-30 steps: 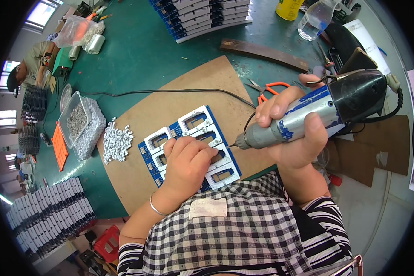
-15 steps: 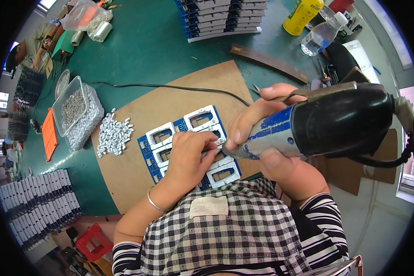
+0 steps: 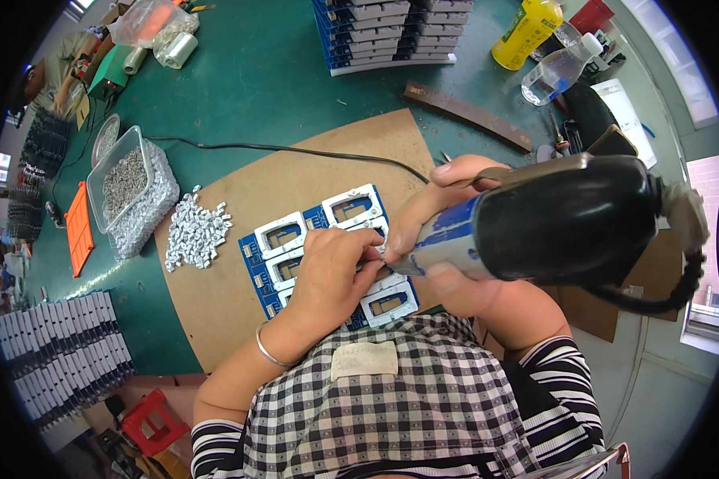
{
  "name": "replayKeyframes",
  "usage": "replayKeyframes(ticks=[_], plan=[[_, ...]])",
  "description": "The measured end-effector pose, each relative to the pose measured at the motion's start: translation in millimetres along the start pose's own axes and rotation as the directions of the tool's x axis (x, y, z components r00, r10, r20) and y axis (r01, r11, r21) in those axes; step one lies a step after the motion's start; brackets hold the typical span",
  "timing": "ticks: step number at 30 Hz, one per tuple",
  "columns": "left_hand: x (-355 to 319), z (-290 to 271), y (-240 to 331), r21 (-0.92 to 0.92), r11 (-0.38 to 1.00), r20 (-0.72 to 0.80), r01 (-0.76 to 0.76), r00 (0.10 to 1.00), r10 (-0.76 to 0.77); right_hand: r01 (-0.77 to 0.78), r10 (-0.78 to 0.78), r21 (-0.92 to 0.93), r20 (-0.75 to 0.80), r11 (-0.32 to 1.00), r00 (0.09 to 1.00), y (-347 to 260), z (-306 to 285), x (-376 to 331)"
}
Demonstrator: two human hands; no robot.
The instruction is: The person assembles small electronic components onto circuit boards by hand, securing them with screws using a power screwdriver at a workstation.
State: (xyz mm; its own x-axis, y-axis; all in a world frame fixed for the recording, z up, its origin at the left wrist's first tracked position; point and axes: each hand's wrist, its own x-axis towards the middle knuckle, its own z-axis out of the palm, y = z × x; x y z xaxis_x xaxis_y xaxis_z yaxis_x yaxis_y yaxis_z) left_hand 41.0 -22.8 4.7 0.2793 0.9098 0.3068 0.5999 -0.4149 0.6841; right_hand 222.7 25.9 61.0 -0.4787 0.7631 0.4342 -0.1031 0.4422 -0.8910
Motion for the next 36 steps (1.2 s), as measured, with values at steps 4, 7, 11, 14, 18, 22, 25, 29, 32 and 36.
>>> replayKeyframes(ticks=[4, 7, 11, 14, 18, 22, 25, 29, 32, 36], plan=[[0, 2, -2, -0.024, 0.999, -0.009, -0.028, 1.0, 0.027, 0.062, -0.036, 0.33, -0.085, 0.942, 0.996, -16, 13, 19], [0, 4, -2, -0.056, 0.998, -0.01, -0.012, 1.0, 0.012, 0.099, -0.073, 0.294, -0.098, 0.951, 0.992, 10, 15, 5], [1, 3, -1, 0.002, 1.0, 0.018, -0.001, 1.0, 0.001, 0.129, -0.106, 0.257, -0.105, 0.958, 0.989, 30, 15, -4], [1, 4, -3, -0.008, 0.999, 0.019, 0.033, 0.999, -0.032, 0.102, -0.08, 0.279, -0.088, 0.955, 0.993, 31, 15, -2], [7, 8, 20, 0.157, 0.979, -0.186, 0.131, 0.977, -0.101, 0.079, -0.062, 0.325, -0.063, 0.942, 0.996, 17, 17, 6], [-2, 0, -9, -0.078, 0.995, 0.009, 0.069, 0.998, -0.069, 0.067, -0.064, 0.359, -0.021, 0.931, 0.998, 34, 12, 14], [-1, -1, -8, -0.058, 0.997, 0.039, 0.042, 0.998, -0.04, 0.056, -0.092, 0.435, 0.063, 0.899, 0.994, 43, 8, 12], [0, 2, -2, -0.121, 0.991, 0.061, 0.064, 0.997, -0.057, 0.126, -0.047, 0.468, -0.176, 0.875, 0.983, 29, 10, 7], [-9, -9, -4, -0.096, 0.994, -0.01, 0.055, 0.998, -0.056, 0.16, 0.037, 0.626, -0.29, 0.763, 0.956, 26, 1, 9], [-13, -75, -53, 0.321, 0.947, -0.272, -0.004, 0.958, 0.096, 0.283, -0.082, 0.502, -0.384, 0.818, 0.92, 12, -15, 1]])
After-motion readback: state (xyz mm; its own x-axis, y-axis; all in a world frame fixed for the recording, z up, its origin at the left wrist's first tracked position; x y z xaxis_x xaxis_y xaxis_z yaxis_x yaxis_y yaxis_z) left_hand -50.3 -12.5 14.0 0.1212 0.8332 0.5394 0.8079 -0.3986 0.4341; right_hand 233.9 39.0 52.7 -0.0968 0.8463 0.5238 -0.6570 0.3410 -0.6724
